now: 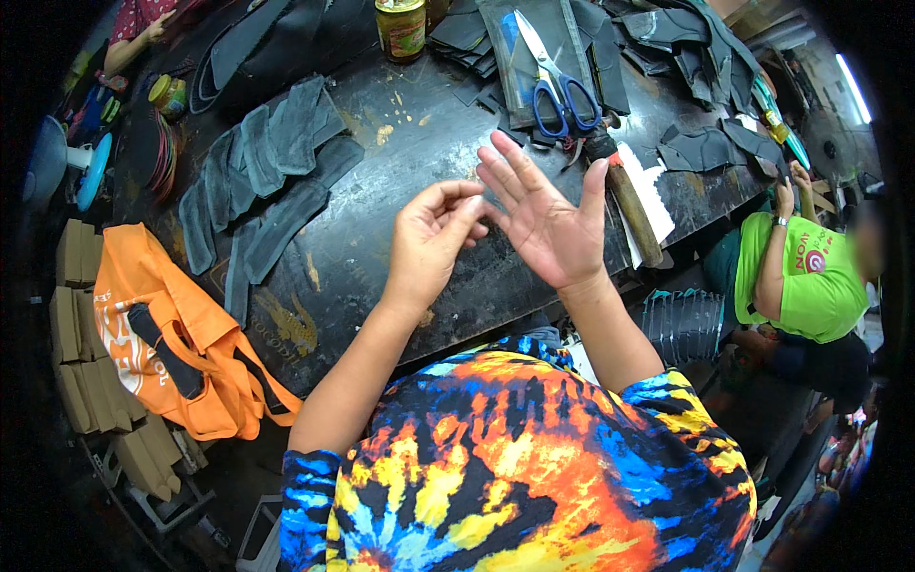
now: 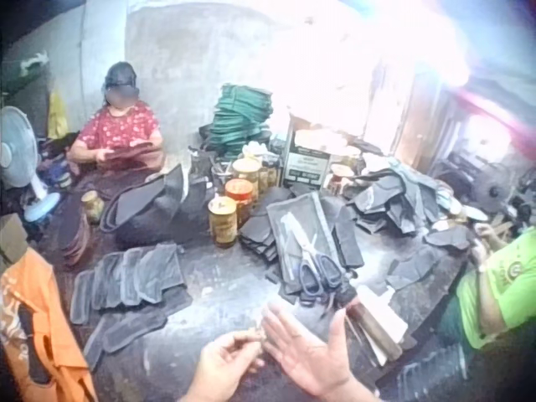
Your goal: The person repeatedly rubs small black rubber pieces on a workbench surface, then picks up and places them back down. The person also wipes the workbench with their hand and handles a small yellow container. The actions are repetitive and do not show a clear final state.
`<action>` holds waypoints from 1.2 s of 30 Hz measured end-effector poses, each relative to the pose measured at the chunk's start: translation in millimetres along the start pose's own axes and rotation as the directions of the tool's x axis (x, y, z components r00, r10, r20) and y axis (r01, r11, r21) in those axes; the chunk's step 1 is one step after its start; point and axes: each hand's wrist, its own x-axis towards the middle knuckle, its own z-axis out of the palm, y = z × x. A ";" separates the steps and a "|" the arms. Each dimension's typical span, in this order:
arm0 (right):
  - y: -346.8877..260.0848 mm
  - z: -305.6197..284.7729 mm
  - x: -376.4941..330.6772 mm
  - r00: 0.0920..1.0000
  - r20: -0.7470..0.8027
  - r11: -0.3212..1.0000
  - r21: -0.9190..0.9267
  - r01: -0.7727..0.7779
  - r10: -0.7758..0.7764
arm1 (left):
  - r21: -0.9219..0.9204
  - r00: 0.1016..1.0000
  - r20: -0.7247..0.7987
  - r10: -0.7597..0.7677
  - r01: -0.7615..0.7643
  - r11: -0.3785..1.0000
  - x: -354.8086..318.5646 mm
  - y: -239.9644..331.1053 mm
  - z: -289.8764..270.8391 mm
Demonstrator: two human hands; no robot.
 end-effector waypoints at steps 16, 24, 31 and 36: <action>34.2 -4.5 -16.7 0.946 0.104 0.632 -0.721 0.285 -0.308 | -0.180 0.989 0.114 -0.094 0.113 0.977 26.6 -7.0 41.6; 12.3 -13.4 -19.7 0.994 -0.021 0.829 -0.554 0.079 -0.108 | -0.150 0.936 0.346 -0.065 0.124 0.981 17.2 -15.0 31.9; -26.4 -35.7 -10.8 0.987 -0.104 0.992 0.035 0.124 -0.120 | 0.120 0.939 0.332 -0.083 0.046 0.992 -23.5 -20.4 44.9; -36.4 -43.9 -8.6 0.995 -0.029 0.973 0.210 0.100 -0.095 | 0.387 0.784 0.616 0.078 -0.387 0.837 -31.5 -22.0 51.2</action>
